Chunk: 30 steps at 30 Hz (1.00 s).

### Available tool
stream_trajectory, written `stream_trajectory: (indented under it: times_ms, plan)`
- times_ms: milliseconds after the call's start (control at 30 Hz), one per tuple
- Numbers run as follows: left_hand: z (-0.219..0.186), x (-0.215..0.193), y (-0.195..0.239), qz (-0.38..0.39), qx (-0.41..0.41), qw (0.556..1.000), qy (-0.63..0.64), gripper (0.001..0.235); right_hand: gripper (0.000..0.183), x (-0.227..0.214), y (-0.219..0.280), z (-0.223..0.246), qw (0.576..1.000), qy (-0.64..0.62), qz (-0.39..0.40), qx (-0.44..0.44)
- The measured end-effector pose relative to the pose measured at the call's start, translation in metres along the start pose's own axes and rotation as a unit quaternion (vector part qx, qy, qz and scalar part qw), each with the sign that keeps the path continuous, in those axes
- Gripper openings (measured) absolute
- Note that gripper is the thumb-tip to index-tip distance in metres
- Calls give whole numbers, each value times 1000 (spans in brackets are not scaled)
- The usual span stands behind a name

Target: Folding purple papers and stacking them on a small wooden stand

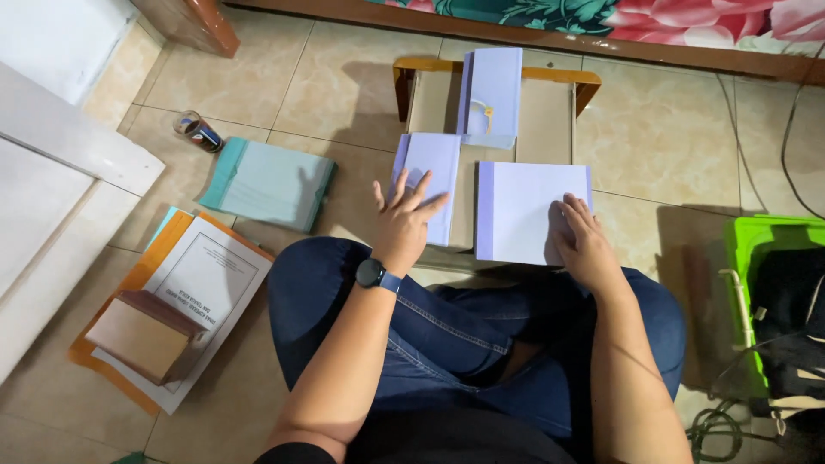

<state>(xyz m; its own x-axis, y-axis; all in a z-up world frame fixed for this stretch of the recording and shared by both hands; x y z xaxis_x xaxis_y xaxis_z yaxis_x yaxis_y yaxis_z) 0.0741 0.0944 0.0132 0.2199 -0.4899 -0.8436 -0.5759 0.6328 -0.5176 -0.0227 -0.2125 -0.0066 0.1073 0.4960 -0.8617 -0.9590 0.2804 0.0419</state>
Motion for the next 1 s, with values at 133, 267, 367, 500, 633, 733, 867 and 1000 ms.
stream_trajectory:
  times_ms: [133, 267, 367, 500, 633, 733, 867, 1000]
  plan:
    - [7, 19, 11, 204, -110, 972, 38, 53, 64, 1, -3, -5, 1000, -6, 1, 2]
    - [-9, -6, 0, 176, -106, 976, 68, 48, 65, 5, -4, -12, 1000, -23, -5, 0]
    - [-22, -3, -12, 75, -55, 994, 64, 48, 65, 2, -2, -8, 1000, -18, -10, -7]
    - [-70, 18, -41, -40, 85, 989, 111, 34, 65, -2, 2, -2, 1000, 2, -18, 9]
    - [-110, 58, -59, 8, 118, 985, 121, 46, 80, 9, -4, -20, 997, 25, -37, 58]
    - [-118, 76, -61, 95, 105, 984, 112, 56, 108, 16, -2, -51, 980, 53, -72, 180]
    - [-117, 77, -58, 134, 96, 981, 106, 59, 100, 16, 12, -48, 973, 98, -22, 207]
    - [-113, 76, -59, 181, 82, 971, 134, 57, 92, -2, 19, -16, 974, 114, -52, 189]
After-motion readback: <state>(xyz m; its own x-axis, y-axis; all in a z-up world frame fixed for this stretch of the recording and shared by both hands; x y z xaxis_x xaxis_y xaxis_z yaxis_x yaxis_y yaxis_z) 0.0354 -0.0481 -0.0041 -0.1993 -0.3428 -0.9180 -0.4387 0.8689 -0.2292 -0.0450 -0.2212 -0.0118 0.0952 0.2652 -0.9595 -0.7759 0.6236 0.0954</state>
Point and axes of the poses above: each hand's wrist, its own y-axis away from the middle knuckle, its own x-axis out of the palm, z = x × y, the point moved 6 cm from there along -y, towards the middle knuckle, and after that the axes turned 12 degrees about x, right-handed, at the moved point
